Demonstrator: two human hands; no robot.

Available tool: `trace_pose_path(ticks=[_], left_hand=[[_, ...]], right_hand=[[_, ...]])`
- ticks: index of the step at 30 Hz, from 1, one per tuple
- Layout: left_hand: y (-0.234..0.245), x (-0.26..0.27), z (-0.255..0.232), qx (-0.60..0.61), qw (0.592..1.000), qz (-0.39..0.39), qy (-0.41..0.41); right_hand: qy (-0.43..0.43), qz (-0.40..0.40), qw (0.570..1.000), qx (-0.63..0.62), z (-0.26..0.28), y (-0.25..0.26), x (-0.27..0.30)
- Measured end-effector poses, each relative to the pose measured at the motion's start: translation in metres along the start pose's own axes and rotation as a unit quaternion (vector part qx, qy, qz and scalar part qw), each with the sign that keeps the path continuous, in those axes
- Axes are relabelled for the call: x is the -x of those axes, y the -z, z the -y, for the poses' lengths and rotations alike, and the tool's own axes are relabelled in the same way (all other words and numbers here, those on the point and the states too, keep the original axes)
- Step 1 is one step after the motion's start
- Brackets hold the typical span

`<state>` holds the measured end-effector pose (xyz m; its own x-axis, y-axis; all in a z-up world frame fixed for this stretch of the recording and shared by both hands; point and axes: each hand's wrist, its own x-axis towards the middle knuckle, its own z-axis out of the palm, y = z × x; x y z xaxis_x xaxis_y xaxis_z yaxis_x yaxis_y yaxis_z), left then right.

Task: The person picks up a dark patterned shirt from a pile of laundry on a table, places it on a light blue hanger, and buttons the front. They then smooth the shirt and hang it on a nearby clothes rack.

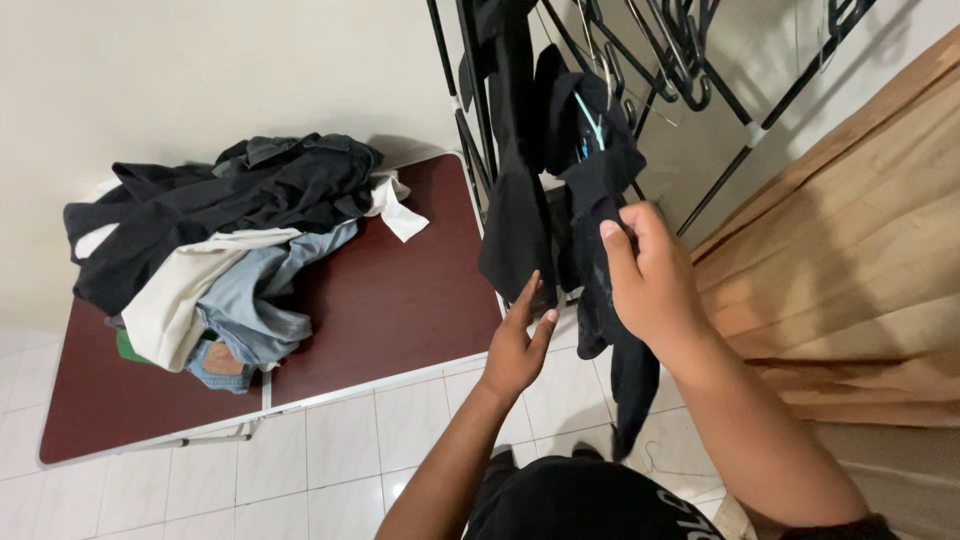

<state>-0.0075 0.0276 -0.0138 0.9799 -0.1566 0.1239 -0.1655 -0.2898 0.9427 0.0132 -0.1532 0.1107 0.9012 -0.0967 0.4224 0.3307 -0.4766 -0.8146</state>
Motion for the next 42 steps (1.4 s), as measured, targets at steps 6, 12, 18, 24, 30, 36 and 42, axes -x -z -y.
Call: trace_pose_path(ticks=[6,12,18,24,30,36,42], left_hand=[[0.006,-0.007,-0.006,0.013,1.000,0.011,0.003],[0.018,-0.009,0.000,0.049,0.998,0.032,-0.023],[0.036,-0.008,-0.005,0.005,0.998,0.053,-0.036],[0.049,-0.004,-0.014,-0.014,0.993,0.075,-0.087],[0.045,-0.019,-0.025,0.000,0.995,0.072,-0.074],[0.032,-0.045,-0.036,-0.035,0.990,0.075,-0.115],[0.024,-0.063,-0.046,-0.089,0.980,0.051,-0.169]], right_hand=[[0.023,-0.007,1.000,0.002,-0.002,-0.013,-0.022],[-0.003,-0.015,1.000,0.018,0.007,-0.023,-0.035],[0.033,-0.059,0.997,0.036,0.014,-0.041,-0.045],[-0.011,-0.064,0.996,0.055,0.018,-0.048,-0.053],[0.058,-0.068,0.994,0.062,0.015,-0.042,-0.082],[0.090,-0.070,0.989,0.092,0.016,-0.035,-0.113],[0.125,-0.065,0.981,0.137,0.013,-0.032,-0.135]])
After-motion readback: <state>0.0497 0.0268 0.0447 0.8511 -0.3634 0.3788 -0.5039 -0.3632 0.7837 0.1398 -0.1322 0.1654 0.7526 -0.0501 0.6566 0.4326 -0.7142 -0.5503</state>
